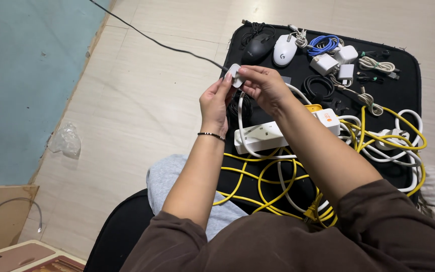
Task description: The person untangles and organizes a pile of yellow and white cables on a small black table placed on their lap. They separate tangled sections, coil the cables, and use green twist ties to bundle them. A white power strip and several adapters are also handled and set aside during the process.
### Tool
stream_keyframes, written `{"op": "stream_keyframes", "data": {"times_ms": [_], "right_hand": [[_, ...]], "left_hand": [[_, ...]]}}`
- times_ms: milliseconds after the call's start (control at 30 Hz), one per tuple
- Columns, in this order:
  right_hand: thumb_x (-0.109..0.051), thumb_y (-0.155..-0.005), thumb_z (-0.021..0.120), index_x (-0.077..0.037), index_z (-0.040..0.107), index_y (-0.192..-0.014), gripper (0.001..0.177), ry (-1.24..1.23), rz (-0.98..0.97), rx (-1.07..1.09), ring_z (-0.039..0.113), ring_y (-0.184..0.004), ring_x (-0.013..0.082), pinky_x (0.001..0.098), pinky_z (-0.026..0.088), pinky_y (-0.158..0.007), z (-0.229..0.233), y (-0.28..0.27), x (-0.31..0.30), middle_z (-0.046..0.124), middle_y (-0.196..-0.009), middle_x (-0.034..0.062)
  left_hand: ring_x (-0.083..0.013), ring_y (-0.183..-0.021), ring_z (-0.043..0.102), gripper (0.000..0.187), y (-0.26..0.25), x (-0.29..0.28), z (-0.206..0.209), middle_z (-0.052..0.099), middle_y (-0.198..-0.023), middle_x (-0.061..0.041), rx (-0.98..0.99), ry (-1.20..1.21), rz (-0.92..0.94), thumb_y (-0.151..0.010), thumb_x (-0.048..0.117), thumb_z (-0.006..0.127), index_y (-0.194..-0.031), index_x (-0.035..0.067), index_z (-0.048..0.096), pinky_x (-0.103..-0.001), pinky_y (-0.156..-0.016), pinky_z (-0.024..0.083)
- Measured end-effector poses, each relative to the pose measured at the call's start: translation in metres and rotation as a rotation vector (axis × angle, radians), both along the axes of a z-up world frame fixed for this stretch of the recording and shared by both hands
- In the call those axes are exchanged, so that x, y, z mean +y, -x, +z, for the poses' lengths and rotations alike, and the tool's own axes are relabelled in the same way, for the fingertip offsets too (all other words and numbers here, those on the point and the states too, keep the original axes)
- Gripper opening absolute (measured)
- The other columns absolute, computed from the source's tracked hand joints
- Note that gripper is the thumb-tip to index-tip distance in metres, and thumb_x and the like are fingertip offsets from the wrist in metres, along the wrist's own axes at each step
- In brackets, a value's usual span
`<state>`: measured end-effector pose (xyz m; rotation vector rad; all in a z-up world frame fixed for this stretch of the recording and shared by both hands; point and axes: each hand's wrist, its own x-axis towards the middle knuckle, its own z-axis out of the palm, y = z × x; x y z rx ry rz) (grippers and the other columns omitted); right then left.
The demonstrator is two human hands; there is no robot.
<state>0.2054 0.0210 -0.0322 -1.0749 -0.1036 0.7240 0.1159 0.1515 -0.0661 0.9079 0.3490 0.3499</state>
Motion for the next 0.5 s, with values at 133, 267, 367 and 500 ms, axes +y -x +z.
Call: {"op": "stream_keyframes", "data": {"times_ms": [133, 267, 367, 500], "right_hand": [[-0.016, -0.090, 0.081, 0.001, 0.073, -0.105, 0.024, 0.012, 0.034, -0.021, 0.061, -0.074, 0.0056, 0.0213, 0.052, -0.070, -0.008, -0.005, 0.004, 0.071, -0.089, 0.0021], [-0.015, -0.089, 0.078, 0.000, 0.071, -0.106, 0.023, -0.052, -0.005, -0.040, 0.067, -0.078, 0.0082, 0.0223, 0.056, -0.073, -0.012, -0.002, 0.007, 0.073, -0.091, 0.0029], [-0.014, -0.091, 0.078, 0.001, 0.072, -0.110, 0.025, -0.047, 0.005, -0.081, 0.066, -0.078, 0.0084, 0.0225, 0.055, -0.074, -0.019, -0.007, 0.006, 0.073, -0.092, 0.0032], [-0.022, -0.095, 0.076, 0.000, 0.075, -0.115, 0.030, 0.272, -0.047, -0.389, 0.065, -0.078, 0.0105, 0.0251, 0.053, -0.072, -0.036, -0.031, 0.005, 0.075, -0.093, 0.0026]], "left_hand": [[-0.0104, -0.087, 0.069, 0.032, 0.004, -0.005, 0.004, 0.075, -0.098, -0.006, -0.005, 0.041, 0.072, -0.096, 0.022, 0.072, -0.113, -0.005, 0.072, -0.024, -0.082, 0.055], [-0.0110, -0.089, 0.067, 0.033, -0.001, -0.008, 0.000, 0.073, -0.103, -0.007, -0.067, 0.064, 0.094, -0.096, 0.019, 0.073, -0.118, -0.007, 0.071, -0.024, -0.082, 0.054], [-0.0108, -0.090, 0.068, 0.033, -0.005, -0.005, -0.007, 0.074, -0.104, -0.007, -0.064, 0.058, 0.100, -0.095, 0.018, 0.073, -0.118, -0.006, 0.070, -0.024, -0.082, 0.054], [-0.0140, -0.089, 0.070, 0.038, -0.019, 0.007, -0.028, 0.073, -0.104, -0.011, 0.052, 0.058, 0.066, -0.095, 0.021, 0.073, -0.116, -0.010, 0.069, -0.026, -0.083, 0.056]]}}
